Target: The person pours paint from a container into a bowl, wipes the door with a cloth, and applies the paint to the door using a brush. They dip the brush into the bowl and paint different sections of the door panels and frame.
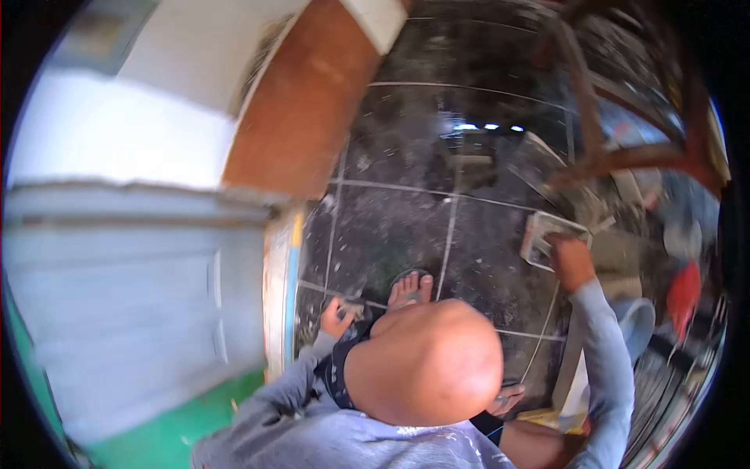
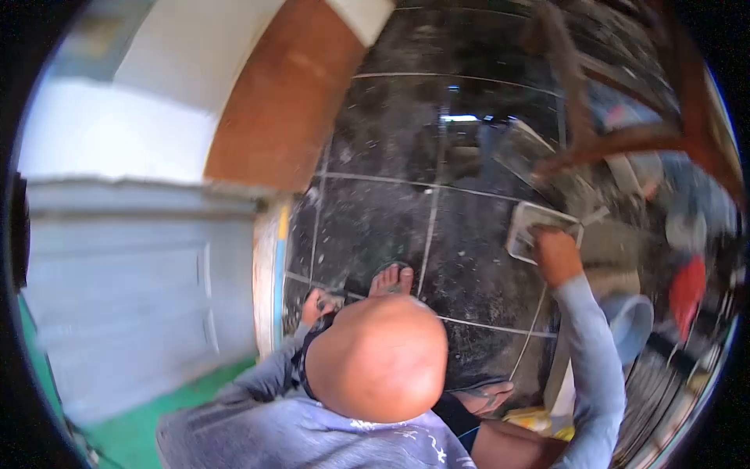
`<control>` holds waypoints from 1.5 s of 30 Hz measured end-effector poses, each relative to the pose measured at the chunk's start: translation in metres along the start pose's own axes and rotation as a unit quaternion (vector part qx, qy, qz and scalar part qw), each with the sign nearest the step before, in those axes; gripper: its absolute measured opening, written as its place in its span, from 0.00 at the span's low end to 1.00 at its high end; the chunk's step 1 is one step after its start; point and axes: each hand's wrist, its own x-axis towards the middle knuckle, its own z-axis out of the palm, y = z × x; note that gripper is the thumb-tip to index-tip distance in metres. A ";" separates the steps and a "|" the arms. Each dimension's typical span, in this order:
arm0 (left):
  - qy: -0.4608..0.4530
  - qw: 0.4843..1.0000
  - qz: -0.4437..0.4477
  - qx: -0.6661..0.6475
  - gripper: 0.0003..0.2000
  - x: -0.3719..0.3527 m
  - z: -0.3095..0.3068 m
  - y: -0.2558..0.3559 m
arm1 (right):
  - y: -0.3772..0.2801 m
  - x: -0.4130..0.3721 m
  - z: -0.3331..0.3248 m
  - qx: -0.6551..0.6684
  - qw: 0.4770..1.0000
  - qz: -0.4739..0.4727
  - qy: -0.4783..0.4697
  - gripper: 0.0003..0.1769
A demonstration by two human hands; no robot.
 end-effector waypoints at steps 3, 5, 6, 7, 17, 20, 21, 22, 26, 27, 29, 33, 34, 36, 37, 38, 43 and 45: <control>0.081 0.996 -0.007 -0.032 0.15 0.003 0.014 0.005 | 0.019 -0.003 -0.007 0.044 0.994 0.000 0.098 0.15; 0.122 0.984 -0.028 -0.124 0.12 0.008 0.012 0.054 | 0.027 0.002 -0.012 0.053 0.991 0.015 0.120 0.14; 0.135 0.977 -0.073 -0.151 0.11 0.012 0.026 0.032 | 0.032 0.007 -0.010 0.067 0.987 0.031 0.144 0.14; 0.171 0.956 -0.065 -0.230 0.09 0.020 0.031 0.043 | 0.023 0.011 -0.022 0.091 0.984 0.090 0.120 0.15; 0.107 0.981 0.095 -0.130 0.13 0.111 -0.011 0.188 | -0.039 0.020 -0.007 0.319 0.909 0.037 0.267 0.17; 0.132 0.962 0.238 -0.030 0.17 0.152 -0.003 0.234 | -0.116 0.033 -0.003 0.585 0.784 0.185 0.095 0.12; 0.169 0.948 0.268 -0.034 0.20 0.163 0.006 0.258 | -0.124 0.043 0.016 0.727 0.670 0.131 0.078 0.19; 0.132 0.939 0.278 -0.153 0.22 0.176 0.026 0.283 | -0.147 0.057 0.023 0.799 0.596 0.029 0.074 0.27; 0.075 0.900 0.256 -0.345 0.28 0.211 0.079 0.331 | -0.216 0.071 0.031 0.874 0.485 0.012 0.028 0.48; 0.083 0.913 0.266 -0.299 0.29 0.205 0.086 0.335 | -0.210 0.074 0.032 0.892 0.451 0.028 0.028 0.50; 0.039 0.947 0.306 -0.085 0.32 0.150 0.109 0.343 | -0.164 0.097 0.054 0.829 0.548 -0.040 0.100 0.53; -0.113 0.931 0.178 -0.296 0.31 0.212 0.132 0.305 | -0.216 0.079 0.049 0.836 0.525 0.072 0.144 0.54; -0.086 0.934 0.116 -0.325 0.31 0.230 0.111 0.307 | -0.226 0.077 0.060 0.866 0.492 0.006 0.088 0.53; -0.065 0.943 0.222 -0.238 0.35 0.180 0.112 0.317 | -0.193 0.092 0.067 0.889 0.452 0.039 0.068 0.53; -0.056 0.941 0.273 -0.193 0.37 0.146 0.115 0.322 | -0.171 0.104 0.069 0.899 0.431 0.056 0.060 0.54; -0.050 0.935 0.318 -0.148 0.40 0.124 0.117 0.322 | -0.158 0.116 0.074 0.892 0.436 0.080 0.084 0.55; 0.002 0.893 0.437 0.109 0.42 0.157 0.081 0.296 | -0.186 0.107 0.070 0.923 0.380 0.047 0.044 0.51; 0.004 0.890 0.414 0.192 0.40 0.159 0.070 0.290 | -0.187 0.087 0.054 0.918 0.395 0.018 -0.023 0.52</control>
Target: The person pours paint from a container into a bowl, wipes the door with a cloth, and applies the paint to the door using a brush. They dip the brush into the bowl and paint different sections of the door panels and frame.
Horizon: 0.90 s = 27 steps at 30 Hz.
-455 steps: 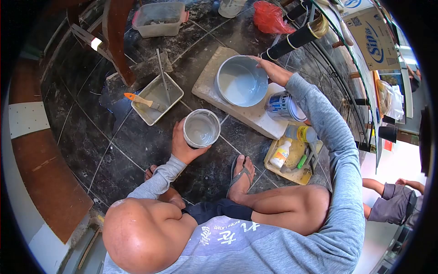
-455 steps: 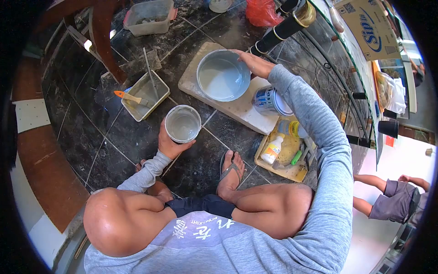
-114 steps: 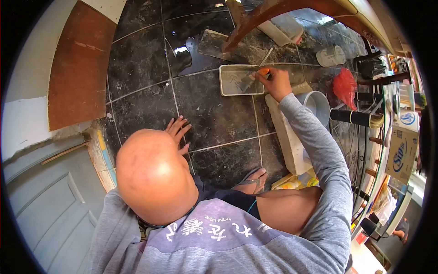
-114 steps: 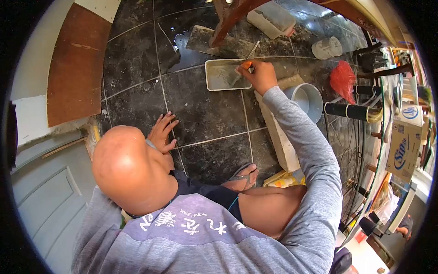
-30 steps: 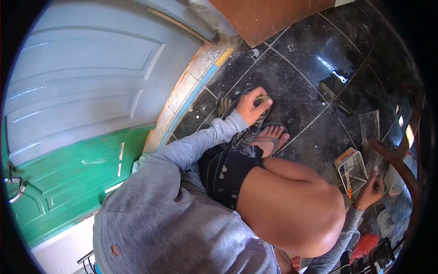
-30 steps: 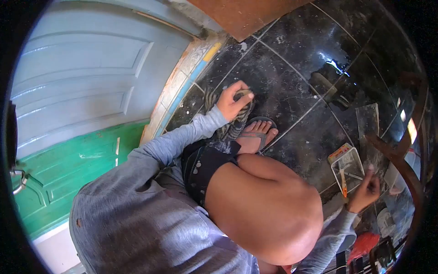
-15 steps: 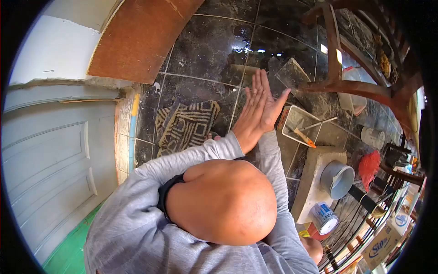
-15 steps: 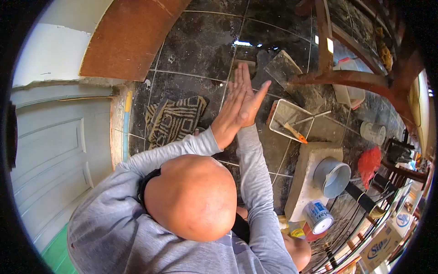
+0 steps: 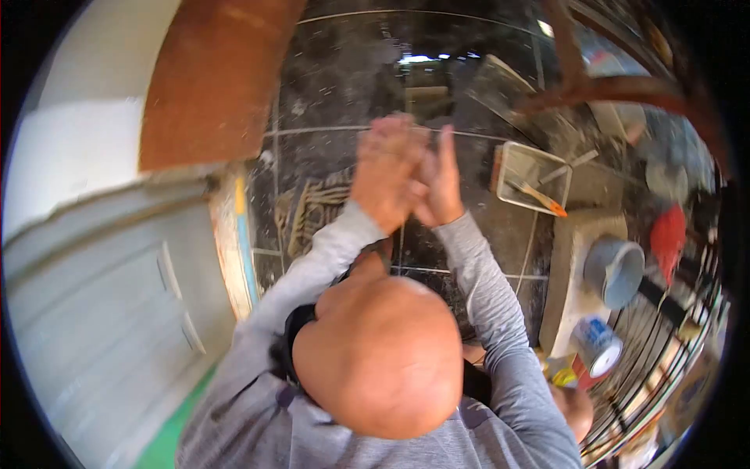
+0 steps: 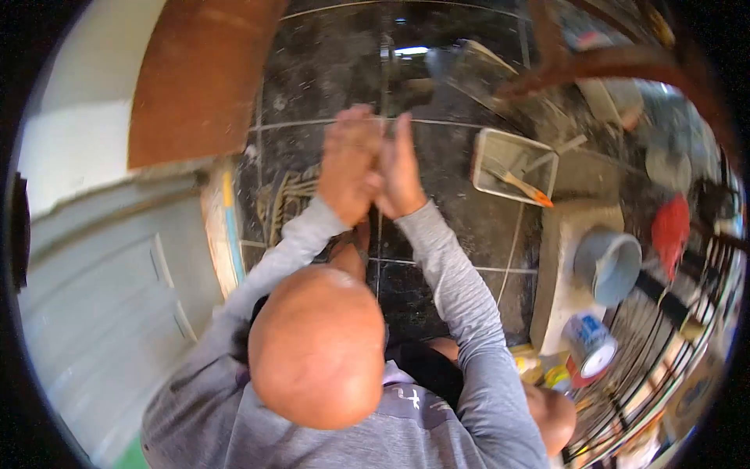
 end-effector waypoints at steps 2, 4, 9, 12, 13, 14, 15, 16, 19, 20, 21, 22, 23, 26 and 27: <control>0.077 0.979 -0.183 -0.048 0.38 -0.018 0.003 -0.053 | 0.016 -0.002 -0.016 -0.013 0.998 0.020 -0.060 0.44; 0.071 0.949 -0.242 0.189 0.36 -0.049 -0.013 -0.087 | 0.032 -0.001 -0.016 -0.175 0.984 -0.031 -0.006 0.32; -0.064 0.947 -0.306 -0.080 0.16 -0.103 0.012 -0.087 | 0.100 0.011 -0.034 -0.726 0.605 -0.282 0.165 0.23; 0.082 0.921 -0.332 -0.188 0.09 -0.105 -0.001 -0.073 | 0.128 0.000 -0.038 -0.682 0.710 -0.128 0.120 0.13; 0.069 0.984 -0.120 0.112 0.07 -0.130 0.018 -0.110 | 0.128 0.004 -0.037 -0.618 0.777 -0.037 0.109 0.13; 0.044 0.977 -0.208 0.005 0.09 -0.137 0.017 -0.108 | 0.141 0.008 -0.046 -0.613 0.754 -0.190 0.140 0.18; 0.089 0.992 -0.081 0.035 0.10 -0.144 0.025 -0.113 | 0.115 0.004 -0.019 -0.586 0.778 -0.144 0.175 0.20; 0.059 0.890 -0.365 -0.266 0.13 -0.130 0.012 -0.085 | 0.108 0.009 -0.009 -0.618 0.755 -0.097 0.197 0.23; 0.071 0.842 -0.268 -0.462 0.24 -0.114 0.010 -0.053 | 0.088 0.007 0.021 -0.645 0.751 -0.052 0.131 0.22; 0.029 0.884 -0.230 -0.406 0.25 -0.127 0.025 -0.065 | 0.092 0.011 0.019 -0.632 0.761 -0.095 0.109 0.21; 0.067 0.864 -0.250 -0.431 0.24 -0.125 0.027 -0.065 | 0.099 0.016 0.020 -0.616 0.771 -0.137 0.085 0.20; 0.104 0.842 -0.270 -0.455 0.23 -0.121 0.029 -0.064 | 0.105 0.021 0.018 -0.550 0.817 -0.154 0.077 0.20; 0.141 0.816 -0.291 -0.479 0.22 -0.117 0.032 -0.062 | 0.110 0.026 0.011 -0.481 0.858 -0.166 0.067 0.20; 0.190 0.783 -0.370 -0.461 0.19 -0.113 0.039 -0.070 | 0.132 0.033 -0.006 -0.403 0.906 -0.126 0.019 0.27; 0.165 0.806 -0.412 -0.392 0.18 -0.118 0.041 -0.089 | 0.140 0.029 0.001 -0.424 0.898 -0.117 0.003 0.28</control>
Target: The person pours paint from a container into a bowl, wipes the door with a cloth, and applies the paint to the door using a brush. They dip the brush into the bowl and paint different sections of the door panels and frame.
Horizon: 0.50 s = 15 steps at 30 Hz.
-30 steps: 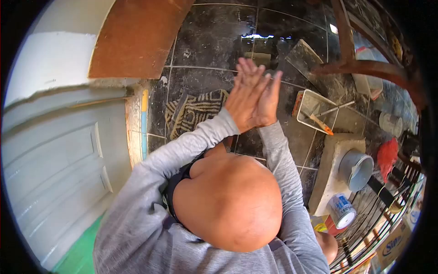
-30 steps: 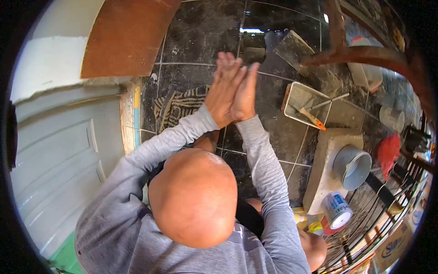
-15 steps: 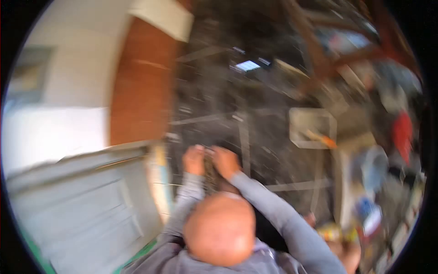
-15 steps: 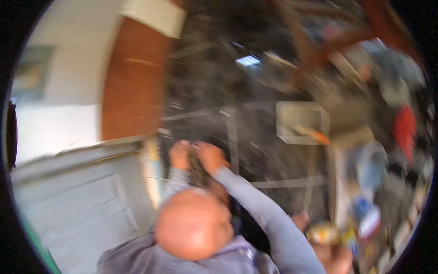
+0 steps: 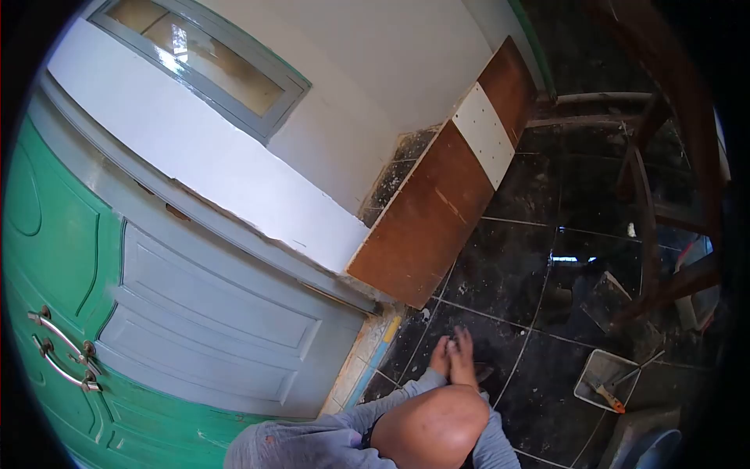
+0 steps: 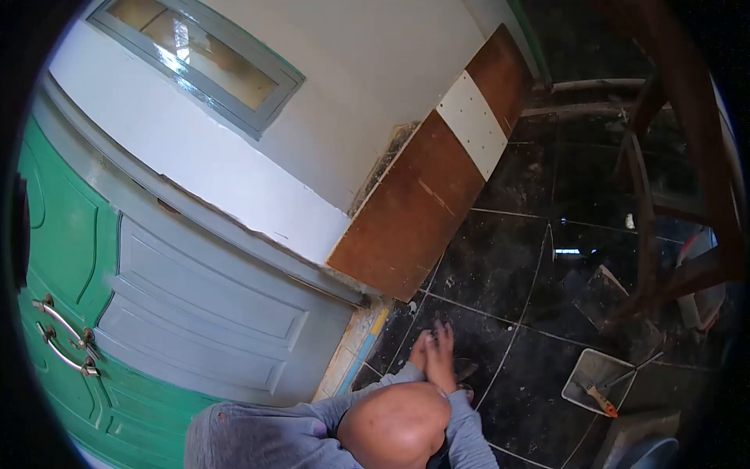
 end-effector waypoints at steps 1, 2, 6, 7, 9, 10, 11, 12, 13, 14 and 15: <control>0.021 0.996 -0.024 0.082 0.17 0.015 -0.014 -0.013 | 0.001 -0.004 0.005 -0.021 1.000 0.001 -0.021 0.30; 0.042 0.985 -0.048 0.162 0.16 0.030 -0.027 -0.023 | 0.005 -0.006 0.003 -0.005 0.998 -0.027 -0.060 0.34; 0.014 0.943 -0.172 -0.286 0.17 0.070 -0.064 -0.056 | -0.080 -0.012 -0.022 0.158 0.984 -0.068 -0.047 0.35; 0.012 0.922 -0.223 -0.317 0.21 0.044 -0.041 0.005 | -0.068 -0.008 -0.025 -0.016 0.996 -0.086 -0.015 0.36; -0.255 0.944 -0.010 -0.211 0.23 0.014 -0.011 -0.007 | -0.035 -0.001 -0.018 -0.346 0.930 -0.125 0.008 0.37; -0.190 0.965 -0.026 -0.178 0.23 0.000 0.003 -0.007 | -0.035 -0.003 -0.022 -0.289 0.945 -0.142 0.048 0.39; -0.140 0.981 -0.013 -0.133 0.22 0.000 0.010 0.001 | -0.035 0.000 -0.023 -0.215 0.967 -0.127 0.041 0.37; -0.089 0.992 -0.006 -0.087 0.21 0.000 0.016 0.009 | -0.027 0.008 -0.023 -0.126 0.989 -0.067 0.041 0.37; -0.059 0.998 0.018 -0.029 0.20 -0.002 0.022 0.018 | -0.017 0.014 -0.030 -0.072 0.997 -0.015 0.033 0.36; -0.028 0.999 0.033 0.025 0.19 -0.011 0.032 0.023 | -0.008 0.021 -0.038 -0.018 0.999 0.038 0.030 0.34; 0.001 0.995 0.049 0.082 0.18 -0.018 0.036 0.028 | -0.001 0.030 -0.046 0.009 0.997 0.070 0.018 0.33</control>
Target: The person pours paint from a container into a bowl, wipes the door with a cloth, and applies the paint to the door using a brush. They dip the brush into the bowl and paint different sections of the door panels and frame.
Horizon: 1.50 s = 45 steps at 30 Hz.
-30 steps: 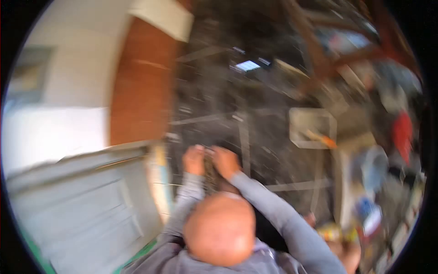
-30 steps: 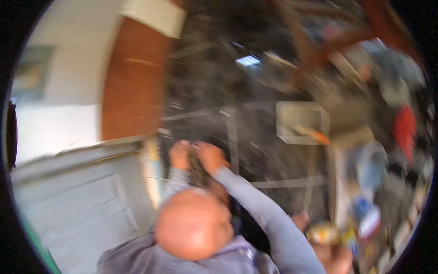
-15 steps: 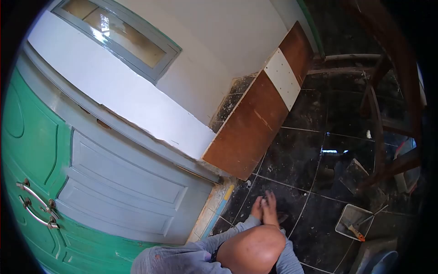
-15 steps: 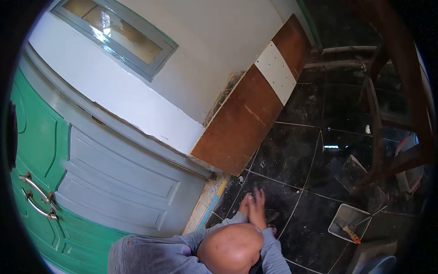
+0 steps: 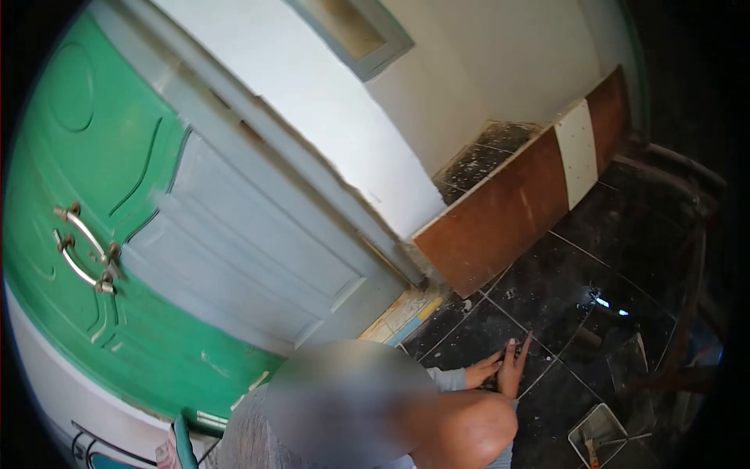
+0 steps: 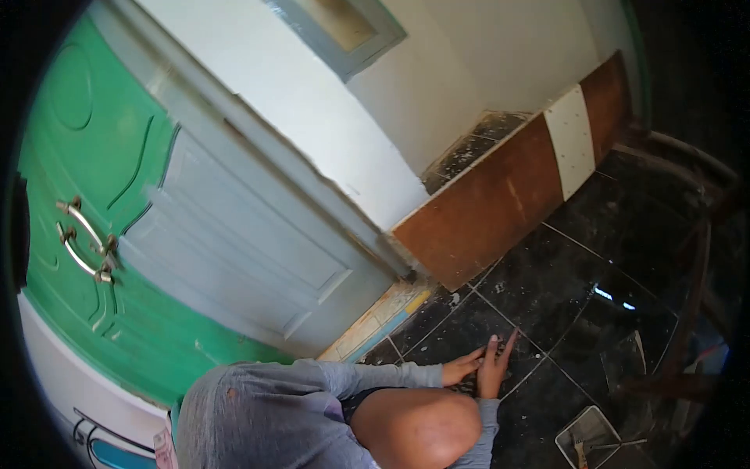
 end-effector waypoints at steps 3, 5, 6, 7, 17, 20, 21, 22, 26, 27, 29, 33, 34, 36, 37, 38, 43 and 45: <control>0.006 0.986 -0.056 0.157 0.13 0.003 -0.025 0.026 | -0.002 -0.004 0.014 -0.130 0.991 -0.005 0.022 0.27; 0.059 0.968 -0.049 0.240 0.08 0.009 -0.031 0.026 | -0.009 -0.008 0.019 -0.251 0.963 -0.071 0.065 0.20; 0.087 0.952 -0.070 0.284 0.09 0.015 -0.036 0.014 | -0.016 -0.011 0.018 -0.268 0.957 -0.110 0.011 0.19; 0.112 0.934 -0.096 0.324 0.10 0.020 -0.044 0.000 | -0.022 -0.014 0.013 -0.286 0.946 -0.144 -0.045 0.19; -0.173 0.974 -0.019 -0.144 0.34 0.038 -0.005 0.008 | 0.006 -0.005 0.003 -0.017 0.986 0.028 0.161 0.36; -0.126 0.989 -0.002 0.076 0.33 0.019 -0.013 0.060 | -0.053 -0.019 0.007 0.270 0.928 0.219 0.131 0.43; -0.080 0.995 0.005 0.055 0.30 0.024 -0.018 0.049 | -0.037 -0.003 -0.010 0.275 0.934 0.220 0.059 0.43; -0.034 0.999 0.011 0.036 0.28 0.031 -0.028 0.032 | -0.023 0.014 -0.026 0.276 0.936 0.218 -0.014 0.44; 0.135 0.957 -0.256 -0.004 0.19 0.044 -0.067 -0.024 | -0.117 -0.031 -0.026 0.116 0.985 -0.029 -0.121 0.42; 0.127 0.960 -0.235 -0.086 0.21 0.055 -0.063 -0.066 | -0.147 -0.046 -0.017 0.000 0.991 -0.118 -0.060 0.41; 0.074 0.915 -0.257 -0.301 0.26 0.061 -0.054 -0.074 | -0.125 -0.039 -0.007 -0.197 0.944 -0.254 -0.074 0.38; -0.163 0.844 -0.244 -0.449 0.28 0.028 -0.041 0.035 | 0.014 -0.014 0.006 -0.391 0.857 -0.316 -0.113 0.29; -0.194 0.905 -0.220 -0.310 0.25 0.030 -0.044 0.016 | 0.016 -0.005 0.005 -0.270 0.894 -0.326 -0.146 0.27; -0.126 0.930 -0.191 -0.287 0.16 0.023 -0.047 -0.006 | 0.002 0.000 -0.016 -0.237 0.935 -0.179 -0.191 0.22; -0.174 0.913 -0.187 -0.319 0.15 0.013 -0.062 -0.005 | -0.008 -0.002 -0.028 -0.223 0.947 -0.100 -0.207 0.21; -0.199 0.908 -0.192 -0.314 0.14 0.008 -0.070 -0.007 | 0.005 -0.002 -0.037 -0.196 0.966 -0.135 -0.098 0.18; -0.123 0.976 0.180 0.030 0.22 -0.008 -0.060 -0.003 | 0.054 0.028 -0.116 -0.161 0.987 0.019 0.012 0.17; -0.047 0.956 0.275 0.086 0.27 -0.009 -0.024 0.017 | 0.049 0.025 -0.125 -0.144 0.989 0.018 -0.017 0.14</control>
